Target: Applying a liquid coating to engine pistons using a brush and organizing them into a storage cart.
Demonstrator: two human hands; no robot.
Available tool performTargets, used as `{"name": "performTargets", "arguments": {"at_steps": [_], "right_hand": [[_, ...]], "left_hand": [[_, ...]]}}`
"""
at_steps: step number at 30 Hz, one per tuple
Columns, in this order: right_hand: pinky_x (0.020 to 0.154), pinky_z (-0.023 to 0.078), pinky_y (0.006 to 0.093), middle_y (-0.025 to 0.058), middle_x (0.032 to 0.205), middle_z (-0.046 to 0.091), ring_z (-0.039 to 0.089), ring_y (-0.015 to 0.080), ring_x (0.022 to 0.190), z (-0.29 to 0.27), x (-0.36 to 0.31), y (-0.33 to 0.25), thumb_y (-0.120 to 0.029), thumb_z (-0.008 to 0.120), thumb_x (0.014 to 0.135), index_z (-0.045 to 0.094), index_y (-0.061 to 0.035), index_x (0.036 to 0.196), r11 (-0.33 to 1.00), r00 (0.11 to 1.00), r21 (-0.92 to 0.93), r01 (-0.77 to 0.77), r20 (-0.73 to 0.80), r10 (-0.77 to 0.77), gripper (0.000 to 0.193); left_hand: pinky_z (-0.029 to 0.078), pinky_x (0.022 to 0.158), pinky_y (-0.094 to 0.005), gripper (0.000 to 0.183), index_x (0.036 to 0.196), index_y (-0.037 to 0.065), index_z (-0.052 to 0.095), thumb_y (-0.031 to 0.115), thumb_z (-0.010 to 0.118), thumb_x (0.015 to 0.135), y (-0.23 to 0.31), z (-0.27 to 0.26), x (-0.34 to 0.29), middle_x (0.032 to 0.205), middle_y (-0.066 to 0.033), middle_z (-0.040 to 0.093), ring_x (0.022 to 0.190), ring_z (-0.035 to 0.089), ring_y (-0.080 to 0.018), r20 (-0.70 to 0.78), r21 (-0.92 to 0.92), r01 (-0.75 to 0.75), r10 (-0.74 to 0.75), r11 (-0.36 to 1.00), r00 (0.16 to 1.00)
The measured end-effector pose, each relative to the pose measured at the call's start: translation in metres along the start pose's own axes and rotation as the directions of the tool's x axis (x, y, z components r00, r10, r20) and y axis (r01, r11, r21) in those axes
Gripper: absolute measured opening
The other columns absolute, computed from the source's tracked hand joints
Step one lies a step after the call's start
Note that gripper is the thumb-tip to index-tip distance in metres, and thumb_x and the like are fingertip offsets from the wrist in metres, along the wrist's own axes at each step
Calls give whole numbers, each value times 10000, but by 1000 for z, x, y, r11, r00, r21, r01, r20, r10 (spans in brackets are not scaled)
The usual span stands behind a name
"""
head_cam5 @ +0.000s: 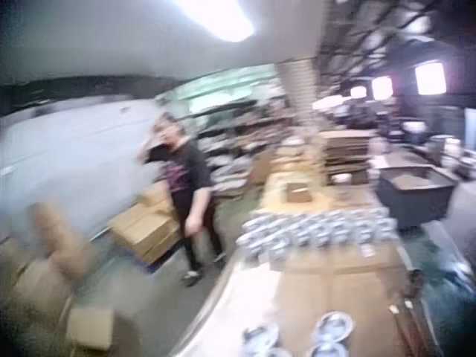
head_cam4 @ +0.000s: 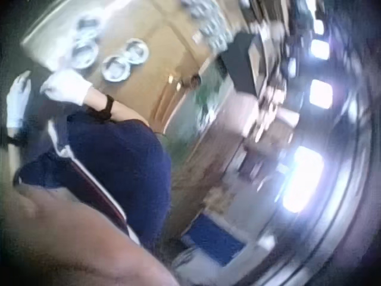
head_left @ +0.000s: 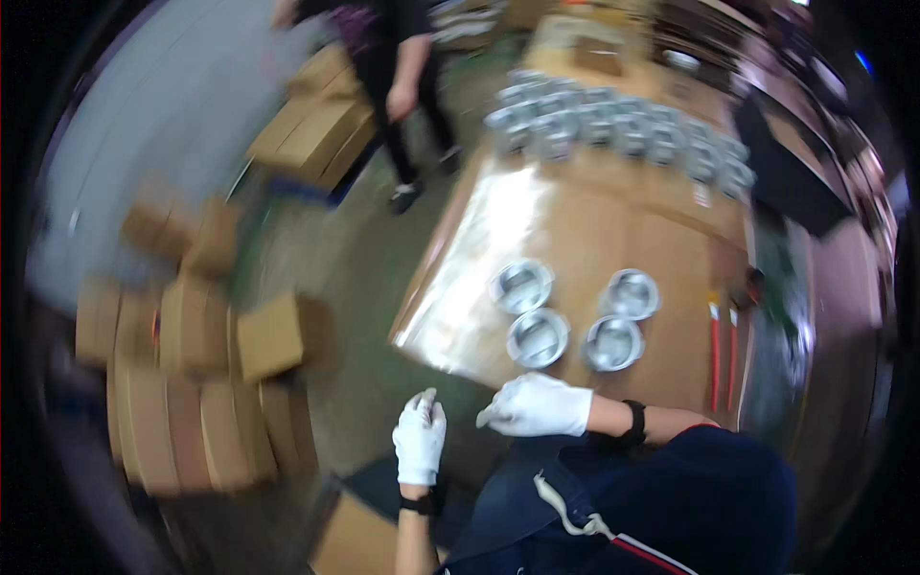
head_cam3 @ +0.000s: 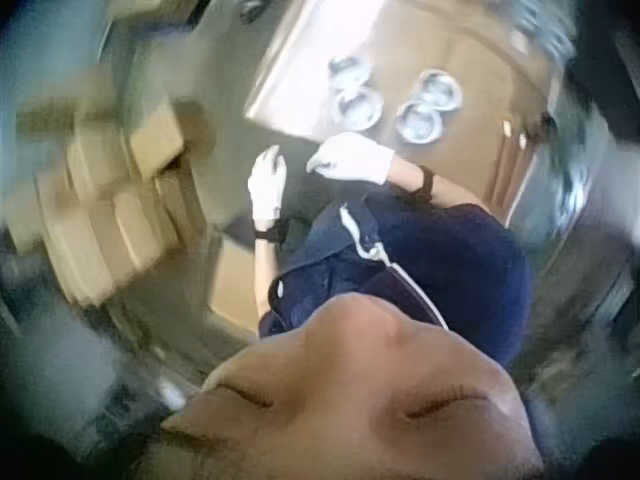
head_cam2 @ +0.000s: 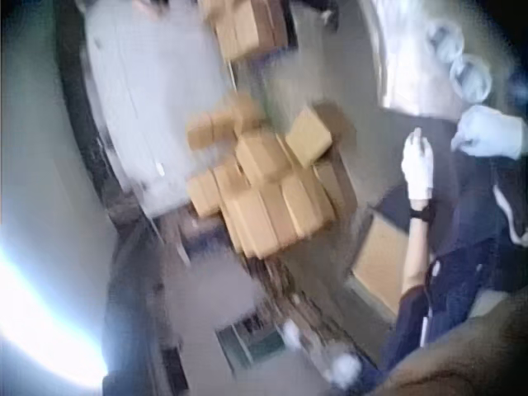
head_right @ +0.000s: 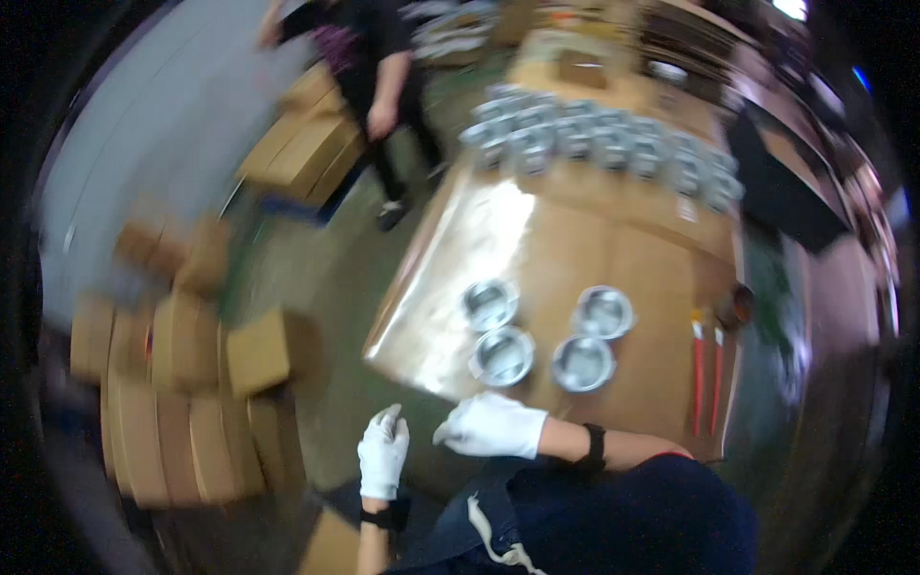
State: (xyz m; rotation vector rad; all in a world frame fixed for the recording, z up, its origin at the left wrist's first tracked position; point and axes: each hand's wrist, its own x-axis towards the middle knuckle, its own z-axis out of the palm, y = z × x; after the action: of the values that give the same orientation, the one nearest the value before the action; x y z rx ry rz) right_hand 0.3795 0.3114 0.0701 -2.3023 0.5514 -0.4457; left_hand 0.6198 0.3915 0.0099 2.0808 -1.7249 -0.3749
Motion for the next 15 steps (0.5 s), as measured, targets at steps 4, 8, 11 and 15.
{"name": "performTargets", "arguments": {"at_steps": [4,8,11,15], "right_hand": [[717,550,430,127,817,703,680,314,774,36,40,-27,-204,590,852,737,-137,968,994,963,8,113,247,-112,198],[743,536,420,149,801,685,664,328,778,90,77,-74,-166,625,843,731,-108,965,964,821,-5,266,525,-224,171],[713,542,414,161,811,681,665,331,758,136,93,-122,-181,627,850,744,-108,961,938,687,-43,345,693,-221,176],[686,544,417,161,799,679,664,332,730,219,112,-181,-198,632,861,739,-109,984,845,458,30,534,830,-319,186]], "left_hand": [[521,878,-445,311,1155,69,657,256,541,934,-92,-11,-121,1129,-180,666,1014,644,-356,-67,5,371,-370,929,927],[504,910,-453,349,1151,55,661,276,529,915,-151,9,-301,1115,-207,666,1044,633,-368,-104,-99,852,-857,514,504],[500,915,-460,355,1119,64,676,293,534,889,-155,72,-462,1104,-214,667,1053,627,-376,-101,-172,978,-990,119,102],[497,913,-473,342,1061,79,689,296,533,847,-123,141,-590,1099,-208,668,1036,624,-401,124,-321,899,-955,-296,-270]]}}
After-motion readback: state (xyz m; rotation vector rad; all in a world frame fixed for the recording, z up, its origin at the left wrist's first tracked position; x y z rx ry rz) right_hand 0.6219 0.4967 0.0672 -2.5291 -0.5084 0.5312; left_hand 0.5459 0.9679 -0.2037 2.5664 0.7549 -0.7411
